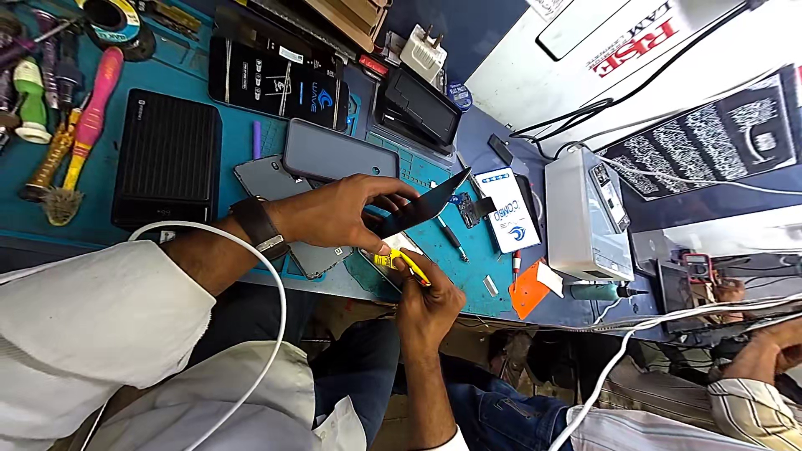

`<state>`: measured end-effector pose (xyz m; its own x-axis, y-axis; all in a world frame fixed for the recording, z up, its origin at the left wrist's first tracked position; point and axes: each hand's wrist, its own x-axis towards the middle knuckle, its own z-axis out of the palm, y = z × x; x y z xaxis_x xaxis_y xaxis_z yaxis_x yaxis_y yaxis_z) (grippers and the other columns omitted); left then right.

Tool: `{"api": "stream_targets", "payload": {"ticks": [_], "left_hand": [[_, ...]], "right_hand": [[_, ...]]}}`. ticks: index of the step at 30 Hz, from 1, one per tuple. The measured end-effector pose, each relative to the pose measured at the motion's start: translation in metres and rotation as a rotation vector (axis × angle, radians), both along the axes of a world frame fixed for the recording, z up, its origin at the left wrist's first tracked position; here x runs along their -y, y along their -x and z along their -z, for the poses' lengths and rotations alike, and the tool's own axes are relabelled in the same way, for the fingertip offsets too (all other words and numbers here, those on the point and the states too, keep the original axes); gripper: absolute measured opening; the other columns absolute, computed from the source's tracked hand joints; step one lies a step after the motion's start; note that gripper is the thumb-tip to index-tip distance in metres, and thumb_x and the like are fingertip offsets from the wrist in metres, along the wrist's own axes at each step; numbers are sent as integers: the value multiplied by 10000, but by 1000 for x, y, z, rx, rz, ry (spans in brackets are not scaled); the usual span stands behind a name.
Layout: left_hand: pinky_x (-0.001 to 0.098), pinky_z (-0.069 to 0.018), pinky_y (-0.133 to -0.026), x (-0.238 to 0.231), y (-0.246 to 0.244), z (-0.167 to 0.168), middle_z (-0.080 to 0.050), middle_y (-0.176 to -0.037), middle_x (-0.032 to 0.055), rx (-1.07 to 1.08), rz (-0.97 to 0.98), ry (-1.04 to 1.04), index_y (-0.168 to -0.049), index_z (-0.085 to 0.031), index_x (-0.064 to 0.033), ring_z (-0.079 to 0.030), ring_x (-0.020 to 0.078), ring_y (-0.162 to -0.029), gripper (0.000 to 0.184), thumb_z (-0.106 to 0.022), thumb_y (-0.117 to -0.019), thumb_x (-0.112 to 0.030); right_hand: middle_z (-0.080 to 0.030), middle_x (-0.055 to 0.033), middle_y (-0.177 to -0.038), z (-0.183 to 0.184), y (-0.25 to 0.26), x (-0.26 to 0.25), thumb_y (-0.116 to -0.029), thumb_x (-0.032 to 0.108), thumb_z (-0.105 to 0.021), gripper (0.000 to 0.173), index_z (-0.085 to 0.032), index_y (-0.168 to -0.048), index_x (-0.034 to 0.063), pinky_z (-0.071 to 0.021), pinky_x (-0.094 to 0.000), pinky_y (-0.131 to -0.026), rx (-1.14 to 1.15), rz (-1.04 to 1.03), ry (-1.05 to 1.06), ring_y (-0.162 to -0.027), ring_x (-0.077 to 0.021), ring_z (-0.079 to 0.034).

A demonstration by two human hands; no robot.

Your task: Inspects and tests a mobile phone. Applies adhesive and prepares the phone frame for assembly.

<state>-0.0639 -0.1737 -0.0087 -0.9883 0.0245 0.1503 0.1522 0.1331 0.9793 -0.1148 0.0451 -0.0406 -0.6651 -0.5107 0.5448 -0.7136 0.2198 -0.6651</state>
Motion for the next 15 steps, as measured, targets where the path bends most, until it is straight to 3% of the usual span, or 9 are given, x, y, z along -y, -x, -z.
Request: {"api": "stream_targets", "payload": {"ticks": [15], "left_hand": [[307, -610, -924, 0, 0, 3, -622, -1319, 78, -20, 1, 6, -1418, -535, -60, -658, 162, -1162, 720, -815, -756, -19]], "right_hand": [[-770, -23, -954, -2, 1, -3, -932, 23, -701, 126, -780, -1027, 49, -611, -227, -747, 14, -10, 3, -847, -53, -722]]}}
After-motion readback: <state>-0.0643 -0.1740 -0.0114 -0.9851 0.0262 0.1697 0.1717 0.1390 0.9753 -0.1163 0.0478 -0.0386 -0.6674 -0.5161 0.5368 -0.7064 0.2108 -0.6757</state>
